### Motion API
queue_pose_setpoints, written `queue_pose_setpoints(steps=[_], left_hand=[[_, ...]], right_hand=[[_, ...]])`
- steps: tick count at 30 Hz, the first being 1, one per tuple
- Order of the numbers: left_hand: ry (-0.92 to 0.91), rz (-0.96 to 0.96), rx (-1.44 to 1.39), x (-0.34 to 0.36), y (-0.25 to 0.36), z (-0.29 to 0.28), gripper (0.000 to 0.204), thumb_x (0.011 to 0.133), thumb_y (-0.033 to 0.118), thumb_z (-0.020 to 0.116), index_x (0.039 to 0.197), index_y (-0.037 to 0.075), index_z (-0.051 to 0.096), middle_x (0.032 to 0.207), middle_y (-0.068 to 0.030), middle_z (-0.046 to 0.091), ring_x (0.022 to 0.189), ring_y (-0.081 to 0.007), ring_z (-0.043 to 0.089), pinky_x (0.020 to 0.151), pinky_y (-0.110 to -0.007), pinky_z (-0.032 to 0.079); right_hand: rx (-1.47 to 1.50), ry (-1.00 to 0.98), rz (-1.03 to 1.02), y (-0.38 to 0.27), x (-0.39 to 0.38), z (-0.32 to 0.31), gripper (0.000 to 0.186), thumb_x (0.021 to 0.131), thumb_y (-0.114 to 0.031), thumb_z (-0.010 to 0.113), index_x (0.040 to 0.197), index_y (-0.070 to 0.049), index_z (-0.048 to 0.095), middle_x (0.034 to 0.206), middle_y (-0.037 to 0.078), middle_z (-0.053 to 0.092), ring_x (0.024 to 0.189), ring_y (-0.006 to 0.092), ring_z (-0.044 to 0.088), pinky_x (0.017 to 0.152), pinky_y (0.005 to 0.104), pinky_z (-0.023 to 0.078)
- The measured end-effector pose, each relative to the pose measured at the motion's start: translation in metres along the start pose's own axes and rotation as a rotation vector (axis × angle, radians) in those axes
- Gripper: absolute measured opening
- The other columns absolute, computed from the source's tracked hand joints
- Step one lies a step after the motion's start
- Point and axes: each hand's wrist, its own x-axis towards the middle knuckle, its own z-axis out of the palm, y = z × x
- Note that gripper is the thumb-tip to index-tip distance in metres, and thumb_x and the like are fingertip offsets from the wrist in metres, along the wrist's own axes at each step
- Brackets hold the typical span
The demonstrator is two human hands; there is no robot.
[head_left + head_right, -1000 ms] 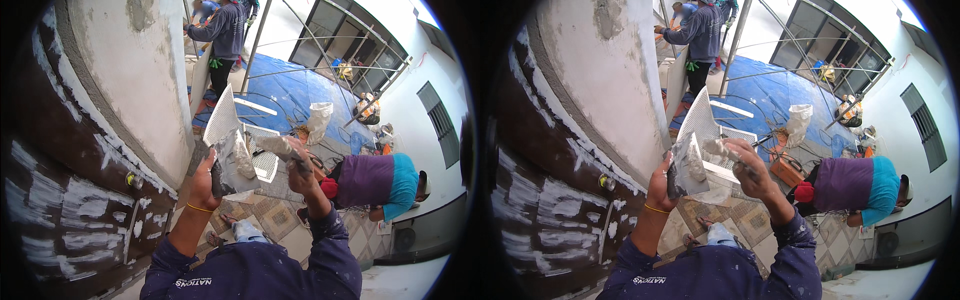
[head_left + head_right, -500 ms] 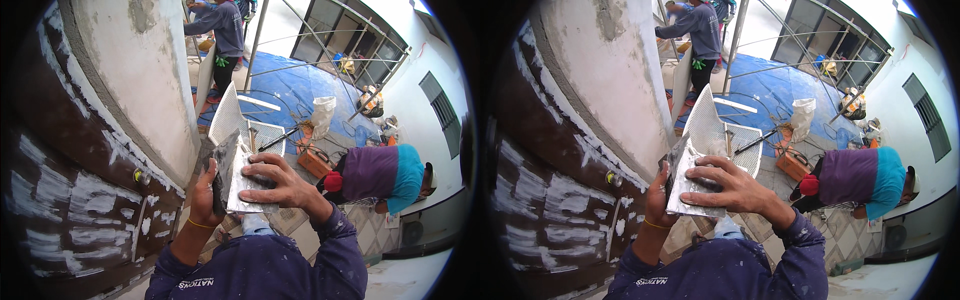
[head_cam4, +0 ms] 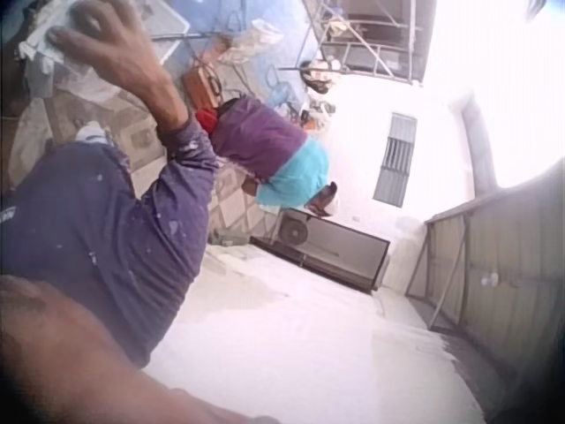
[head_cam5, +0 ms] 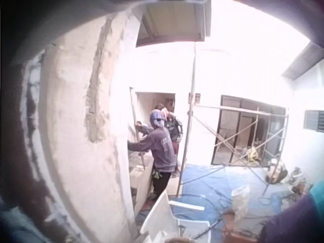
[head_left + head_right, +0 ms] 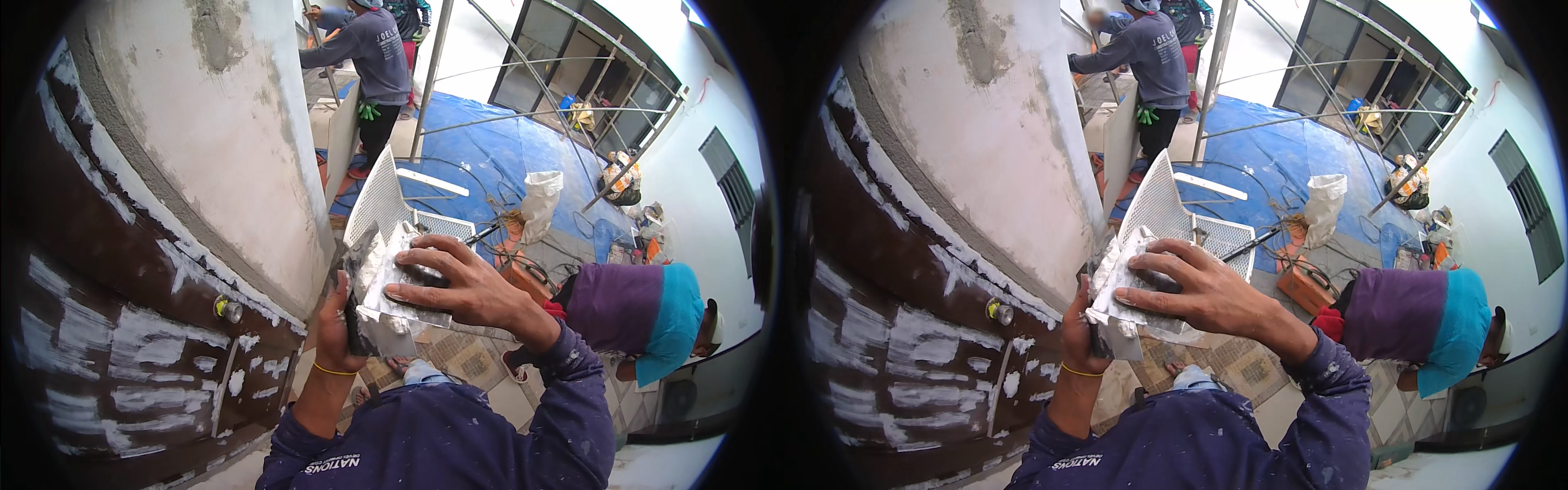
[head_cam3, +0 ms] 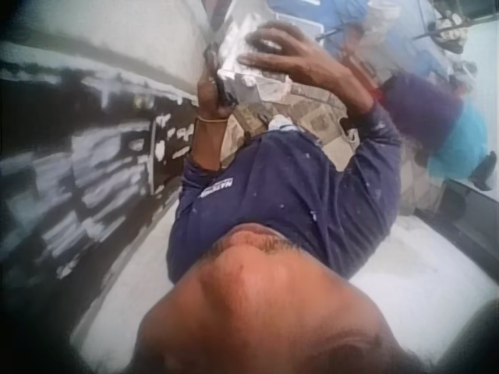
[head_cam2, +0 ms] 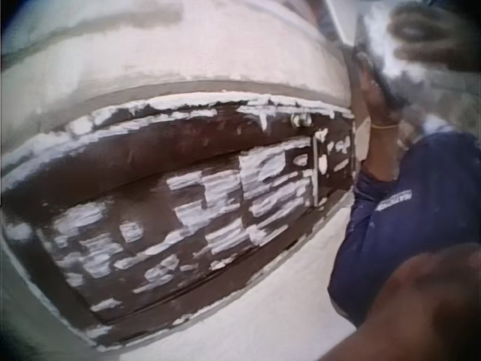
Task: The person applies white plaster to a wall using a trowel and a hawk, smoothing the surface in repeated strokes. They also use a hammer and a white plastic rod to tap along the wall edge, then continue plastering.
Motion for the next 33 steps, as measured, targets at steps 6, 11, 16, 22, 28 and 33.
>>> queue_pose_setpoints(steps=[6,11,16,22,28,33], left_hand=[[0.045,0.046,0.031,0.027,-0.01,0.005,0.052,0.103,0.039,0.042,0.14,0.002,0.043,0.133,-0.0147,0.056,0.118,-0.0255,0.059,0.1,-0.04,0.048],[-0.041,0.073,-0.039,0.042,-0.014,-0.002,0.045,0.103,0.037,0.044,0.133,0.004,0.051,0.121,-0.0099,0.064,0.107,-0.0208,0.065,0.092,-0.035,0.054],[0.016,0.058,-0.036,0.071,-0.032,-0.01,0.042,0.103,0.036,0.045,0.13,0.005,0.053,0.116,-0.0089,0.066,0.102,-0.0201,0.067,0.088,-0.036,0.056],[0.036,-0.097,-0.002,0.094,-0.073,0.012,0.045,0.102,0.039,0.046,0.129,0.004,0.053,0.115,-0.0101,0.066,0.102,-0.0231,0.067,0.09,-0.04,0.054],[0.003,-0.087,0.011,0.086,-0.073,0.03,0.047,0.101,0.041,0.046,0.131,0.005,0.053,0.113,-0.0098,0.067,0.099,-0.0223,0.068,0.089,-0.04,0.055],[0.023,0.076,0.031,0.078,-0.06,0.032,0.043,0.101,0.043,0.046,0.125,0.008,0.056,0.103,-0.0058,0.067,0.095,-0.0193,0.067,0.086,-0.041,0.056]], right_hand=[[-0.062,-0.023,0.052,0.041,-0.017,-0.01,0.069,0.075,-0.011,0.071,0.138,-0.032,0.053,0.137,0.008,0.047,0.122,0.0331,0.049,0.099,0.0451,0.049],[-0.094,-0.037,0.122,0.064,-0.032,-0.024,0.065,0.079,-0.009,0.07,0.137,-0.033,0.054,0.135,0.007,0.049,0.125,0.0335,0.047,0.1,0.0455,0.048],[0.603,0.363,0.524,0.064,-0.048,-0.034,0.045,0.095,-0.017,0.059,0.139,-0.015,0.048,0.129,0.008,0.056,0.112,0.0266,0.058,0.095,0.0409,0.05],[1.702,0.861,0.838,0.057,-0.063,-0.02,0.035,0.101,-0.029,0.05,0.13,-0.008,0.05,0.119,0.007,0.063,0.099,0.0211,0.065,0.076,0.0396,0.054],[1.834,0.913,1.106,0.065,-0.075,-0.008,0.032,0.1,-0.024,0.052,0.127,-0.007,0.049,0.115,0.007,0.061,0.101,0.0202,0.062,0.075,0.0395,0.051],[1.44,0.97,0.848,0.062,-0.08,0.012,0.028,0.103,-0.026,0.047,0.123,-0.006,0.049,0.109,0.009,0.063,0.091,0.0181,0.067,0.072,0.0346,0.055]])
